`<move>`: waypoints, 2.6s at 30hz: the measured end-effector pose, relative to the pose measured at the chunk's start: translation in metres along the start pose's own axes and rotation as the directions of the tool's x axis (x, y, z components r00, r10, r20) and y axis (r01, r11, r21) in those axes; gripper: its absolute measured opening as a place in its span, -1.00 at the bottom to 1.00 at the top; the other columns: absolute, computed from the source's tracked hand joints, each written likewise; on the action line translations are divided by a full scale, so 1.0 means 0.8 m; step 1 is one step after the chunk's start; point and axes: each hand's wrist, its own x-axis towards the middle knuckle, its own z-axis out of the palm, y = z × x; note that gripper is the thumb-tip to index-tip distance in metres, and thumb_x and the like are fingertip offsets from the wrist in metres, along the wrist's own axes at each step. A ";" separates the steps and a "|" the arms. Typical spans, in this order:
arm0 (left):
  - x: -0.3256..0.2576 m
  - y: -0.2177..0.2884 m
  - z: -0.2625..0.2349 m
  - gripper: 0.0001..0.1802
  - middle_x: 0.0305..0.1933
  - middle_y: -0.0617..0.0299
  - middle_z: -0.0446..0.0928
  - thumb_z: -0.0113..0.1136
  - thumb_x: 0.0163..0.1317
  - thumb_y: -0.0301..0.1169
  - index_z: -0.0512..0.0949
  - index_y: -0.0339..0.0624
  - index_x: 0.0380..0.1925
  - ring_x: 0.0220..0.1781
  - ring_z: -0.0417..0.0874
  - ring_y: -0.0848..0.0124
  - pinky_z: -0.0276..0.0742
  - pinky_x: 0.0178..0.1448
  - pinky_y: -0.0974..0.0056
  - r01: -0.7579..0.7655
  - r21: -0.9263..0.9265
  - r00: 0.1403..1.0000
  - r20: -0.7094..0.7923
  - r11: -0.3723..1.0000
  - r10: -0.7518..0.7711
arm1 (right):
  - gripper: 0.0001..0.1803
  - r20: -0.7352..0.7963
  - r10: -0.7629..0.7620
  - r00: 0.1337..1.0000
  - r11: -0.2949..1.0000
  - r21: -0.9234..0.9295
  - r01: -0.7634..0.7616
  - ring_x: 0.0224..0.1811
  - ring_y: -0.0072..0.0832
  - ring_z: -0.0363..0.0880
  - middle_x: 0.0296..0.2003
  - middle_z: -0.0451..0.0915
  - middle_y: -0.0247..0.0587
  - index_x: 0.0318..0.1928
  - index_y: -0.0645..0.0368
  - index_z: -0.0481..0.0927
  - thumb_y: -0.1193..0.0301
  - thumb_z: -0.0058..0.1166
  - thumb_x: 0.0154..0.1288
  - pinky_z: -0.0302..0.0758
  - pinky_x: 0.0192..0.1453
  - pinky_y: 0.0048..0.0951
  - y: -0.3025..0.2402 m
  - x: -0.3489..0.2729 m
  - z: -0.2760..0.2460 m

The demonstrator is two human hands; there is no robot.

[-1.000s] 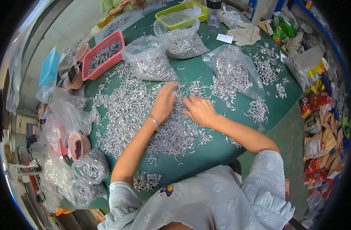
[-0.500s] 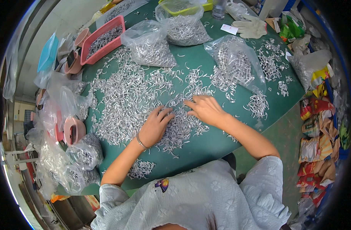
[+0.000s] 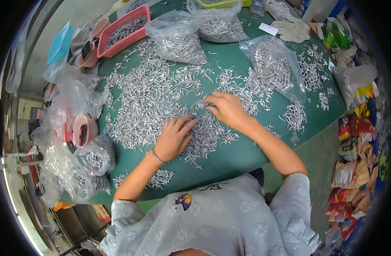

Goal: The person sorts through a pile of small, curved metal components on a table, picking them up by hand and placing them into different bags and a tray.

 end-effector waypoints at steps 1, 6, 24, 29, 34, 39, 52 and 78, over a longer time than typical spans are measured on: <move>0.002 0.005 0.003 -0.52 0.24 0.20 0.44 0.26 0.10 -0.47 0.51 -0.12 0.09 0.18 0.43 0.16 0.30 0.19 0.04 0.040 0.029 0.999 -0.017 0.999 -0.040 | -0.87 0.032 0.009 0.999 1.000 -0.020 -0.008 -0.23 -0.07 0.59 -0.34 0.58 -0.11 -0.28 0.16 0.64 0.43 0.23 0.15 0.53 -0.15 -0.13 -0.008 0.009 0.007; -0.013 -0.004 -0.004 -0.58 0.18 0.19 0.48 0.28 0.11 -0.44 0.54 -0.13 0.02 0.22 0.44 0.22 0.28 0.24 0.06 -0.001 0.079 1.000 -0.020 0.997 0.002 | -0.95 0.025 -0.035 0.999 0.956 -0.290 0.041 -0.25 -0.06 0.57 -0.36 0.52 -0.08 -0.36 0.20 0.56 0.52 0.15 0.15 0.52 -0.17 -0.09 0.031 0.001 0.010; -0.035 -0.002 -0.008 -0.70 0.12 0.04 0.48 0.30 0.09 -0.49 0.55 -0.23 -0.14 0.20 0.47 0.04 0.36 0.25 0.01 -0.008 -0.094 0.989 -0.148 0.996 -0.006 | -0.89 0.105 -0.190 0.976 0.814 -0.539 0.216 -0.26 -0.28 0.52 -0.38 0.49 -0.16 -0.36 0.17 0.50 0.49 0.10 0.04 0.41 -0.13 -0.29 0.005 0.038 0.050; -0.051 0.006 -0.011 -0.54 0.24 0.01 0.38 0.32 0.10 -0.42 0.50 -0.21 0.04 0.28 0.38 -0.05 0.30 0.33 -0.07 0.080 -0.115 0.986 -0.135 0.990 -0.095 | -0.89 -0.097 -0.172 0.980 0.912 -0.393 0.121 -0.46 -0.07 0.49 -0.49 0.49 -0.04 -0.42 0.23 0.44 0.45 0.04 0.09 0.46 -0.25 -0.12 0.017 0.044 0.023; -0.062 0.013 0.001 -0.25 0.45 0.00 0.15 0.40 0.05 -0.20 0.36 -0.06 0.27 0.47 0.13 -0.13 0.14 0.44 -0.24 0.137 0.033 0.990 0.033 0.990 -0.138 | -0.89 -0.093 0.121 0.988 0.938 -0.315 -0.145 -0.44 0.02 0.55 -0.50 0.56 0.07 -0.33 0.24 0.45 0.44 0.01 0.24 0.44 -0.31 -0.04 0.028 0.042 0.005; -0.055 0.008 0.013 -0.15 0.53 0.04 0.04 0.42 0.02 -0.14 0.31 0.03 0.34 0.52 0.03 -0.17 0.04 0.47 -0.29 0.180 0.049 0.979 0.088 0.982 -0.183 | -0.89 -0.157 0.222 0.962 0.970 -0.065 -0.234 -0.39 0.01 0.55 -0.43 0.53 0.16 -0.22 0.26 0.44 0.47 -0.09 0.40 0.43 -0.30 -0.14 0.051 0.032 -0.006; 0.009 -0.092 0.017 -0.68 0.16 0.16 0.49 0.13 0.20 -0.55 0.55 -0.20 -0.01 0.19 0.45 0.14 0.29 0.28 0.09 0.197 0.157 0.969 -0.182 0.968 -0.167 | -0.81 0.367 0.332 0.869 0.782 0.408 -0.471 -0.50 -0.70 0.27 -0.51 0.46 -0.42 -0.13 0.29 0.62 0.45 -0.01 0.43 0.24 -0.42 -0.59 0.054 0.020 -0.041; -0.057 -0.078 -0.013 -0.77 -0.07 0.15 0.59 0.27 0.04 -0.60 0.58 -0.23 -0.24 0.03 0.58 0.14 0.44 0.12 0.11 0.062 -0.126 0.944 -0.313 0.990 -0.099 | -0.71 0.298 0.065 0.952 0.973 -0.229 0.006 -0.32 -0.02 0.65 -0.39 0.67 -0.07 -0.30 0.13 0.60 0.18 0.30 0.14 0.52 -0.24 -0.07 -0.058 0.126 0.106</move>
